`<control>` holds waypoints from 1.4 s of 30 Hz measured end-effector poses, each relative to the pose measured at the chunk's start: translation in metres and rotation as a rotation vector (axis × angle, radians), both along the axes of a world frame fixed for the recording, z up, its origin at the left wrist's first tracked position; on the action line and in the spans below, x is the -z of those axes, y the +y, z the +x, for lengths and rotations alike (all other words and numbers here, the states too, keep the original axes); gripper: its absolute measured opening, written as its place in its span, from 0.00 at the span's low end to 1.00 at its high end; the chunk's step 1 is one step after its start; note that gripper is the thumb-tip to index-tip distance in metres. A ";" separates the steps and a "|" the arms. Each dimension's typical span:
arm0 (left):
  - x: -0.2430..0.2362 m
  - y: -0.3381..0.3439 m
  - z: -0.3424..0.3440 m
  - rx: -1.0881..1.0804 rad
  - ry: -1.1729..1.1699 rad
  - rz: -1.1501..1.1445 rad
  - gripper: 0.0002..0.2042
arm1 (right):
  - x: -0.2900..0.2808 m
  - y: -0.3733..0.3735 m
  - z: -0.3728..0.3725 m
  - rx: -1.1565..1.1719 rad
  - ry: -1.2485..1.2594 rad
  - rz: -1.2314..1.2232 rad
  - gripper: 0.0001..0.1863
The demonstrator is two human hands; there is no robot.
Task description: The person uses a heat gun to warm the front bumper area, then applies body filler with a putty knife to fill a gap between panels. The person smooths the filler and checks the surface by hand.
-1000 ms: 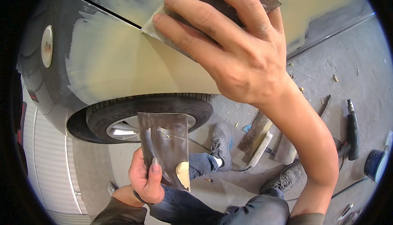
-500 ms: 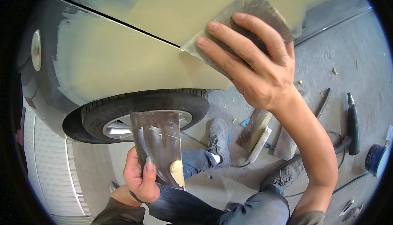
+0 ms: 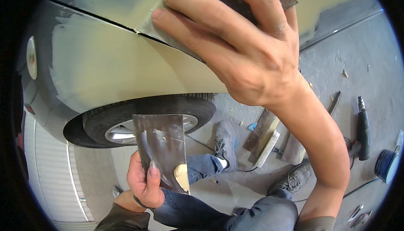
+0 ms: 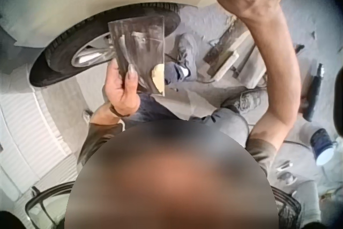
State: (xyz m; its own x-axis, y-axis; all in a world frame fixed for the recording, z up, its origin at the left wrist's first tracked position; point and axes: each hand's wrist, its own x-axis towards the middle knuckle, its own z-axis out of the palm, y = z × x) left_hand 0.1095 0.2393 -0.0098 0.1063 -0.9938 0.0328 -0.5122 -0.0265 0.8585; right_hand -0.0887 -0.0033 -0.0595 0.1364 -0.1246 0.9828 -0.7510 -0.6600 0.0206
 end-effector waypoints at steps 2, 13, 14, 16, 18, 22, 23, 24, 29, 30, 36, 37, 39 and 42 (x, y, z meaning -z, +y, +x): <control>-0.001 -0.001 0.001 0.001 -0.001 0.020 0.22 | 0.017 -0.001 -0.002 -0.025 -0.002 0.010 0.21; 0.002 0.000 0.002 0.002 -0.030 0.048 0.23 | 0.101 -0.005 -0.006 -0.066 -0.039 0.075 0.23; 0.002 -0.001 0.002 0.003 -0.034 0.054 0.22 | 0.097 -0.002 -0.009 -0.082 -0.040 0.082 0.24; 0.003 -0.002 0.000 -0.028 -0.015 0.010 0.21 | 0.080 0.006 -0.015 -0.099 -0.024 0.114 0.21; 0.007 -0.003 -0.003 -0.091 0.029 -0.094 0.18 | 0.054 0.012 -0.018 -0.145 -0.064 0.095 0.19; 0.011 -0.004 -0.006 -0.112 0.044 -0.112 0.18 | -0.002 0.005 -0.013 -0.137 -0.068 0.012 0.20; 0.010 -0.004 -0.006 -0.121 0.033 -0.116 0.17 | -0.012 0.004 -0.010 -0.092 -0.056 -0.007 0.20; 0.009 -0.003 -0.006 -0.112 0.026 -0.110 0.17 | -0.020 0.002 -0.008 -0.074 -0.047 -0.021 0.20; 0.005 -0.003 -0.005 -0.104 0.025 -0.082 0.18 | -0.029 0.000 0.001 -0.041 -0.023 -0.016 0.20; 0.005 -0.004 -0.005 -0.102 0.007 -0.089 0.18 | -0.026 0.001 0.001 -0.040 -0.023 -0.009 0.20; 0.002 -0.008 0.000 -0.043 0.001 -0.014 0.20 | 0.002 0.001 -0.001 -0.028 -0.012 0.011 0.19; 0.001 -0.007 0.001 -0.015 -0.020 0.021 0.21 | 0.009 0.002 -0.001 -0.027 -0.014 0.012 0.19; 0.001 -0.006 0.003 0.004 -0.034 0.041 0.22 | 0.024 0.001 0.000 -0.029 -0.018 0.010 0.19; 0.005 -0.006 0.004 0.011 -0.038 0.030 0.23 | 0.051 -0.002 0.001 -0.095 -0.058 0.015 0.19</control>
